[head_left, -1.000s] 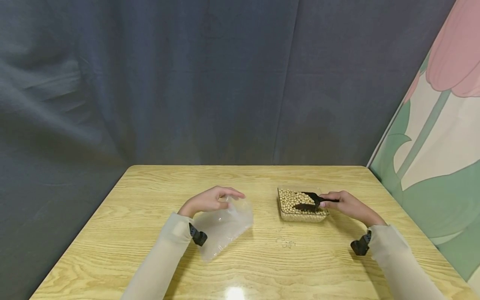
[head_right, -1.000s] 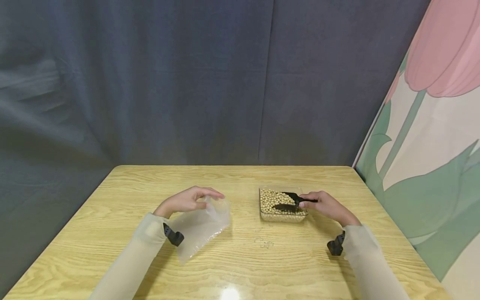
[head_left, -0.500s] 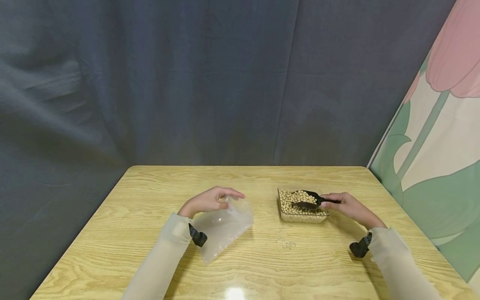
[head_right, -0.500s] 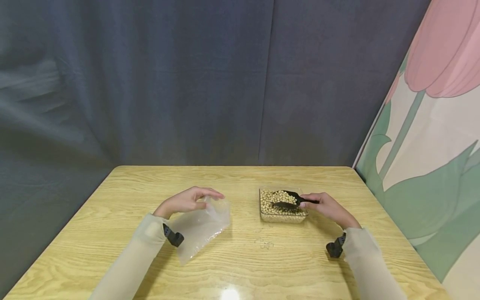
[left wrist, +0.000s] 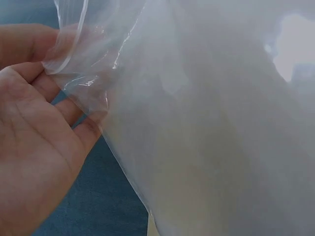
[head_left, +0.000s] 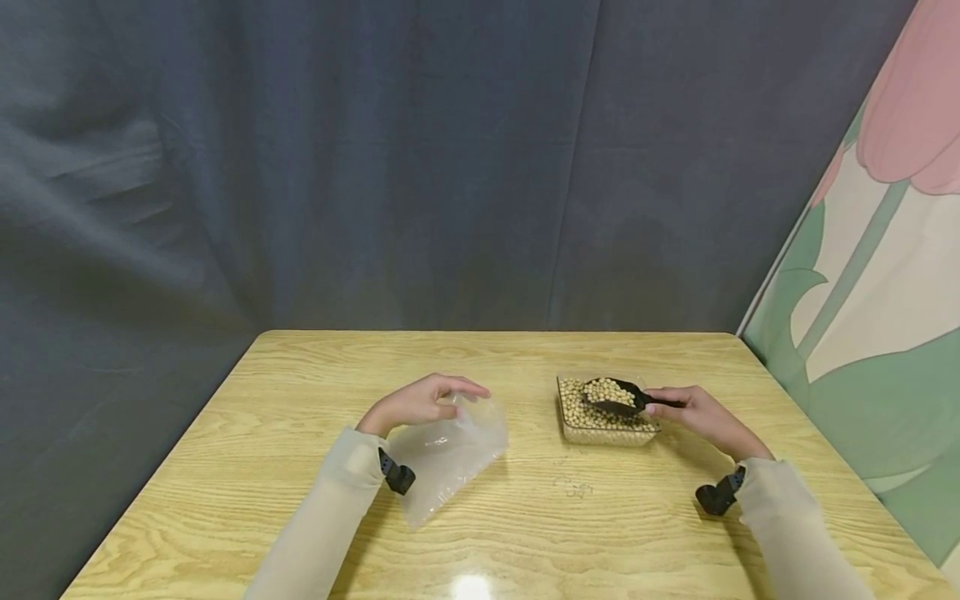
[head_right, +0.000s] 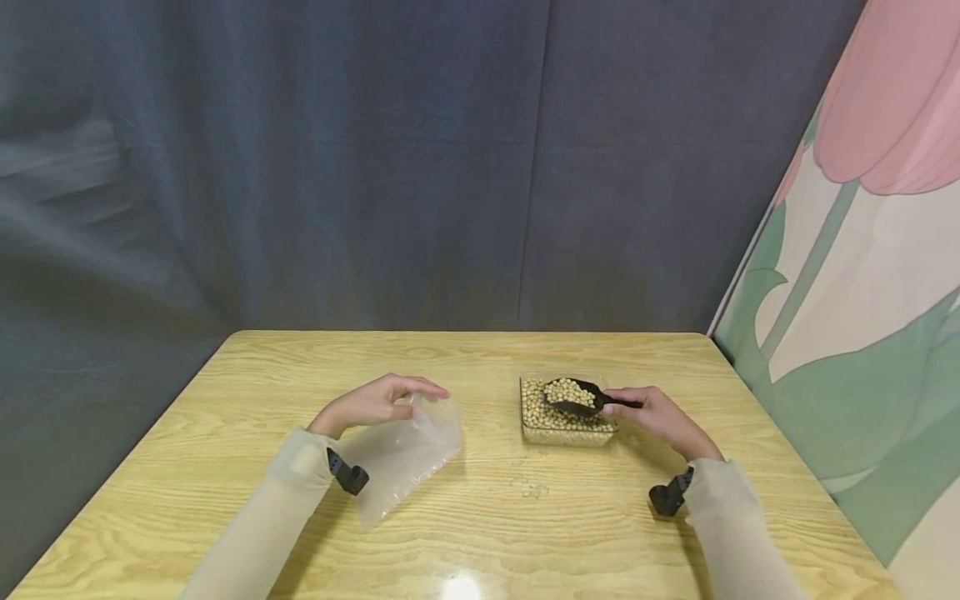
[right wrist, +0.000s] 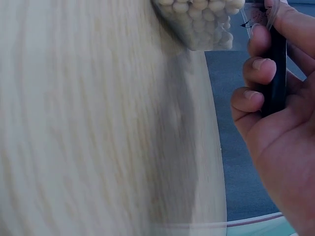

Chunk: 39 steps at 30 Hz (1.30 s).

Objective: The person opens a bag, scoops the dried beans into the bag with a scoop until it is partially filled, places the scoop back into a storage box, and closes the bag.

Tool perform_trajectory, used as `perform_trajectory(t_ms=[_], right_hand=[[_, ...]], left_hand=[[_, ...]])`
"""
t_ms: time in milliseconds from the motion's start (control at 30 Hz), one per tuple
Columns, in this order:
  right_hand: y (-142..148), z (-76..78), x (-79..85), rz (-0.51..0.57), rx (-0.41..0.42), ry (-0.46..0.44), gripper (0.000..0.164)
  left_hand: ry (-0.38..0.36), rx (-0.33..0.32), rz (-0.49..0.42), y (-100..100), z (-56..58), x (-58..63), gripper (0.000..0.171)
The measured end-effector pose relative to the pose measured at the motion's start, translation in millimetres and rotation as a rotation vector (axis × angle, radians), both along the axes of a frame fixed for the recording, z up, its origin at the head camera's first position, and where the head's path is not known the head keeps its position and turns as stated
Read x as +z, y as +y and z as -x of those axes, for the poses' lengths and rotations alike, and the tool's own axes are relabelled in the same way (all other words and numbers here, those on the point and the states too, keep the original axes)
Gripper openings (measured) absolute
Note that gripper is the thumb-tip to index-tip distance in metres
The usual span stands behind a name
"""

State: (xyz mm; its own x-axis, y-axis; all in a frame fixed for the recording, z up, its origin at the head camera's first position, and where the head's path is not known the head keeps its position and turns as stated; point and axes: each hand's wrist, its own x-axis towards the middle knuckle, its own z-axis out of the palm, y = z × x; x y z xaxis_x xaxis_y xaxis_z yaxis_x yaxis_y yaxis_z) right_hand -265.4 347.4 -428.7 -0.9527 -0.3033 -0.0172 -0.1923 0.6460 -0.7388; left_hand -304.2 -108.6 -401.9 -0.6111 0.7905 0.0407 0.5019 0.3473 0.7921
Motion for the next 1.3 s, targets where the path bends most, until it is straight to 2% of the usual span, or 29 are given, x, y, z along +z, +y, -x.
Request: perform_trajectory(t_ms=[133, 333, 667, 1067, 1300], right_hand=[[1, 0.7, -0.4, 0.005, -0.003, 0.001, 0.055], [4, 3.1, 2.3, 0.005, 0.011, -0.012, 0.054], [9, 3.0, 15.0, -0.047, -0.015, -0.004, 0.057], [-3, 2.3, 26.5, -0.060, 0.007, 0.011, 0.056], [-14, 6.0, 27.6, -0.047, 0.030, 0.018, 0.057]], left_hand=[[-0.012, 0.009, 0.008, 0, 0.1, -0.2, 0.050], [0.008, 0.003, 0.008, 0, 1.1, 1.9, 0.050], [-0.012, -0.002, -0.011, 0, 0.8, 2.4, 0.046], [0.023, -0.016, -0.010, 2, -0.6, 4.4, 0.044], [0.059, 0.061, 0.041, 3, -3.2, 6.2, 0.040]])
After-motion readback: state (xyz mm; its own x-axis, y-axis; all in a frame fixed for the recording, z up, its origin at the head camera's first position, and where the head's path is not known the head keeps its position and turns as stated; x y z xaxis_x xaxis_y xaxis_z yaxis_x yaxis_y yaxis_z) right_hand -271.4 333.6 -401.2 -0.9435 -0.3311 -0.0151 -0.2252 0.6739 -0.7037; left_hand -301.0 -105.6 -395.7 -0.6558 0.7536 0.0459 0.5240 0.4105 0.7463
